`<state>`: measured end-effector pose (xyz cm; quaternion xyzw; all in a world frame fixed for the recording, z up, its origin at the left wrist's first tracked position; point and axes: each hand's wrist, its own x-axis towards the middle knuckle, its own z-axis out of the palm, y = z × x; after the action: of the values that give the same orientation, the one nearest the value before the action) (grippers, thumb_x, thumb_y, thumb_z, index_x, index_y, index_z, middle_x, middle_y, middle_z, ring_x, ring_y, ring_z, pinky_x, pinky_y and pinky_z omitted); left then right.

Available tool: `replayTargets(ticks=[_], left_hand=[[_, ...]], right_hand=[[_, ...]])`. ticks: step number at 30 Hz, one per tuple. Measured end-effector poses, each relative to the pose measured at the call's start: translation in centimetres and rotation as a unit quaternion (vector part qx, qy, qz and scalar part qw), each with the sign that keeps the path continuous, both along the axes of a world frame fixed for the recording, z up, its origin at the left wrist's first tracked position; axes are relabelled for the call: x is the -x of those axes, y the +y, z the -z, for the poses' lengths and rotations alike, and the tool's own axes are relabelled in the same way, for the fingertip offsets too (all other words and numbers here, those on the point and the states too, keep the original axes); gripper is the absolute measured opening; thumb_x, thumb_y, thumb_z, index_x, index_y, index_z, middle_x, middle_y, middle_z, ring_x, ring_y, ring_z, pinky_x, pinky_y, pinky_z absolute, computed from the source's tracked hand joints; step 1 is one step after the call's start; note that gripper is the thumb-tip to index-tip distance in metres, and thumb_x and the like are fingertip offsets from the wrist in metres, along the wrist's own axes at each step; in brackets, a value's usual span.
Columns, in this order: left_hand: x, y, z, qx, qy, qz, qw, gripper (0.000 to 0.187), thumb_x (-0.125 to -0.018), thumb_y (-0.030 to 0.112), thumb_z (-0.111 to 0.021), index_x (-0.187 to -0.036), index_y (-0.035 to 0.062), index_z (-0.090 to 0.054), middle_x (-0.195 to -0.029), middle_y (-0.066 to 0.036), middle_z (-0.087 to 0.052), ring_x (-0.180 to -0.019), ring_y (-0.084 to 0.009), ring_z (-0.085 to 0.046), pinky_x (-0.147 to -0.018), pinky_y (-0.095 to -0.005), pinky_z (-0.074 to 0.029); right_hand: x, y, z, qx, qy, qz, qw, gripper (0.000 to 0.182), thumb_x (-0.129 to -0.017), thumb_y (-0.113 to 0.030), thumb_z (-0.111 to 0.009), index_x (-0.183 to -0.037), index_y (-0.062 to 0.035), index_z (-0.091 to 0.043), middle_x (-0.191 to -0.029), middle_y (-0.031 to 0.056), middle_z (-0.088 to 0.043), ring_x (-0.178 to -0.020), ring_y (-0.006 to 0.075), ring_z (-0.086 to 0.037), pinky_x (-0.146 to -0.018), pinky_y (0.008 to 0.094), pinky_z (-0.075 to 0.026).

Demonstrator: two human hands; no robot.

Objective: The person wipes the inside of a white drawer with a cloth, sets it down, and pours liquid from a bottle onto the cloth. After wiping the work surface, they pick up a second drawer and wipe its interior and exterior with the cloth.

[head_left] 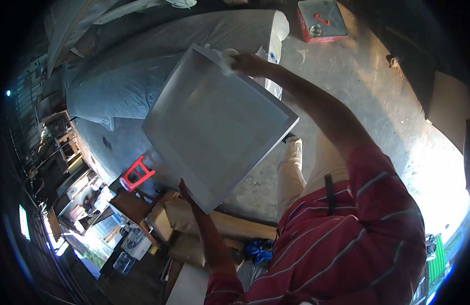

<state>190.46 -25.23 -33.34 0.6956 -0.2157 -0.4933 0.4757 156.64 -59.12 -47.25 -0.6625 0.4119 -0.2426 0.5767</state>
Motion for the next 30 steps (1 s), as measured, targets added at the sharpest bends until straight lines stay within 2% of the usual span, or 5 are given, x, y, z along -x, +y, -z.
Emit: replayTargets(ticks=[15, 21, 25, 27, 30], left_hand=[[7.5, -6.6, -8.4, -0.074, 0.099, -0.109, 0.986, 0.065, -0.082, 0.046, -0.047, -0.128, 0.0007, -0.039, -0.117, -0.015, -0.049, -0.104, -0.0302, -0.051, -0.087, -0.0409, -0.042], [11.7, -6.7, -9.9, -0.087, 0.13, -0.126, 0.98, 0.064, -0.083, 0.046, -0.046, -0.128, 0.0002, -0.039, -0.117, -0.015, -0.049, -0.105, -0.0296, -0.051, -0.088, -0.0409, -0.042], [12.2, -6.8, -9.5, -0.067, 0.101, -0.123, 0.985, 0.062, -0.085, 0.045, -0.045, -0.127, -0.0004, -0.039, -0.117, -0.015, -0.049, -0.106, -0.0297, -0.05, -0.088, -0.0404, -0.042], [10.2, -5.9, -7.7, -0.056, 0.091, -0.12, 0.987, 0.061, -0.084, 0.043, -0.047, -0.125, -0.0015, -0.041, -0.114, -0.016, -0.05, -0.104, -0.0297, -0.05, -0.086, -0.0405, -0.042], [8.9, -5.5, -6.3, -0.033, 0.089, -0.123, 0.988, 0.057, -0.084, 0.039, -0.051, -0.12, -0.0031, -0.043, -0.109, -0.016, -0.051, -0.1, -0.0291, -0.051, -0.083, -0.04, -0.042]], right_hand=[[13.5, 16.4, -10.0, 0.133, 0.028, 0.34, 0.931, 0.034, -0.079, -0.007, -0.054, -0.113, -0.0028, -0.057, -0.104, 0.0195, -0.056, -0.09, 0.0335, -0.059, -0.074, 0.0385, -0.049], [5.9, 21.4, -18.6, 0.336, -0.041, 0.03, 0.941, 0.036, -0.074, -0.012, -0.066, -0.107, -0.0022, -0.054, -0.114, 0.0175, -0.053, -0.099, 0.0322, -0.057, -0.084, 0.0391, -0.048], [10.9, 18.4, -13.3, -0.14, 0.062, 0.127, 0.98, 0.031, -0.077, -0.019, -0.066, -0.105, -0.0064, -0.058, -0.108, 0.0114, -0.055, -0.093, 0.0245, -0.058, -0.079, 0.0347, -0.049], [18.7, 16.4, -4.1, 0.324, 0.158, 0.169, 0.918, 0.029, -0.078, -0.008, -0.06, -0.107, -0.0069, -0.058, -0.097, 0.014, -0.057, -0.082, 0.0304, -0.059, -0.069, 0.0362, -0.05], [23.0, 14.6, -4.2, 0.188, 0.236, 0.376, 0.876, 0.028, -0.078, -0.003, -0.057, -0.106, -0.0071, -0.058, -0.096, 0.0148, -0.057, -0.082, 0.0323, -0.057, -0.07, 0.0366, -0.049]])
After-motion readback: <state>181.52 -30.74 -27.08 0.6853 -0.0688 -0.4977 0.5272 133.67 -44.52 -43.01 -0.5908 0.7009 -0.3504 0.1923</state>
